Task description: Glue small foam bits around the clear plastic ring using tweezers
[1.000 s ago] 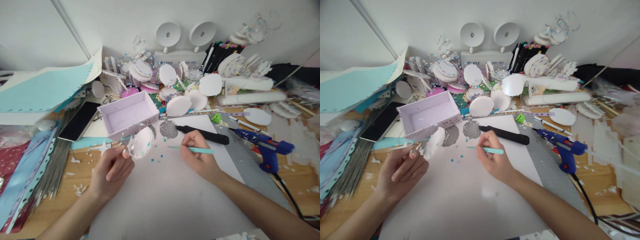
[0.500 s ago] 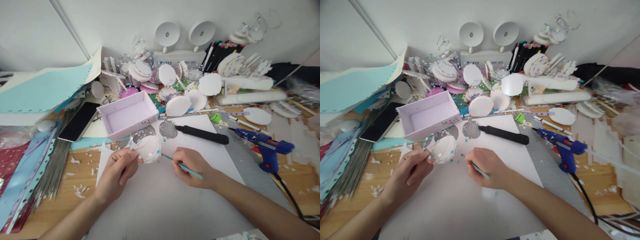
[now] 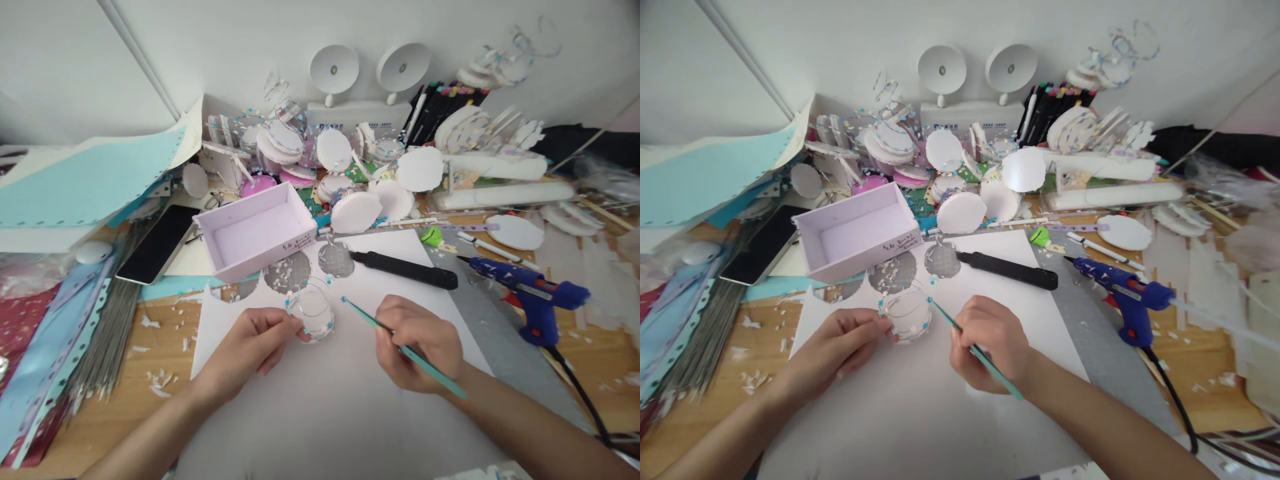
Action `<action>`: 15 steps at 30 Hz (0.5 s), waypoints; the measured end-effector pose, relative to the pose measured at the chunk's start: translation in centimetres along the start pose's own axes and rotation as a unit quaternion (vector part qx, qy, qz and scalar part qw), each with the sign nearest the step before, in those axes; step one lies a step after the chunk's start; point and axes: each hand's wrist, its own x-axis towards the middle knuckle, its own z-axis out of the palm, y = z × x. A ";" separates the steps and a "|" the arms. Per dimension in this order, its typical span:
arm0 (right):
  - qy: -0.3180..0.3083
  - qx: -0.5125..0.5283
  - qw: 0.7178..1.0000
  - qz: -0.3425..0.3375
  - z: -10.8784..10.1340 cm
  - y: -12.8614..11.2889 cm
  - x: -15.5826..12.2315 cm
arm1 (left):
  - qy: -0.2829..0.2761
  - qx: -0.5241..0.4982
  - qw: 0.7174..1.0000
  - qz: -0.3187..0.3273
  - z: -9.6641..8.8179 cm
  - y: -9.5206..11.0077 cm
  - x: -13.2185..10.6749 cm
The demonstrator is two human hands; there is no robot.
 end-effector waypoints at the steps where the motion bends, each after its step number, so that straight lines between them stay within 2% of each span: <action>1: -0.008 -0.005 1.000 -0.011 0.0 -0.1 0.1 | 0.002 0.026 1.000 -0.006 -0.1 0.2 0.0; 4: -0.025 -0.017 0.999 -0.037 0.2 -0.4 0.3 | 0.042 0.118 0.992 -0.004 -0.1 0.5 0.1; 7: -0.046 -0.027 0.997 -0.057 0.2 -0.6 0.4 | 0.096 0.175 0.980 0.024 0.2 0.6 0.1; 12: -0.055 -0.032 0.995 -0.073 0.3 -0.7 0.3 | 0.153 0.183 0.967 0.093 0.4 0.7 -0.5; 15: -0.054 -0.032 0.995 -0.081 0.4 -0.8 0.1 | 0.147 0.158 0.966 0.140 0.6 0.9 -1.1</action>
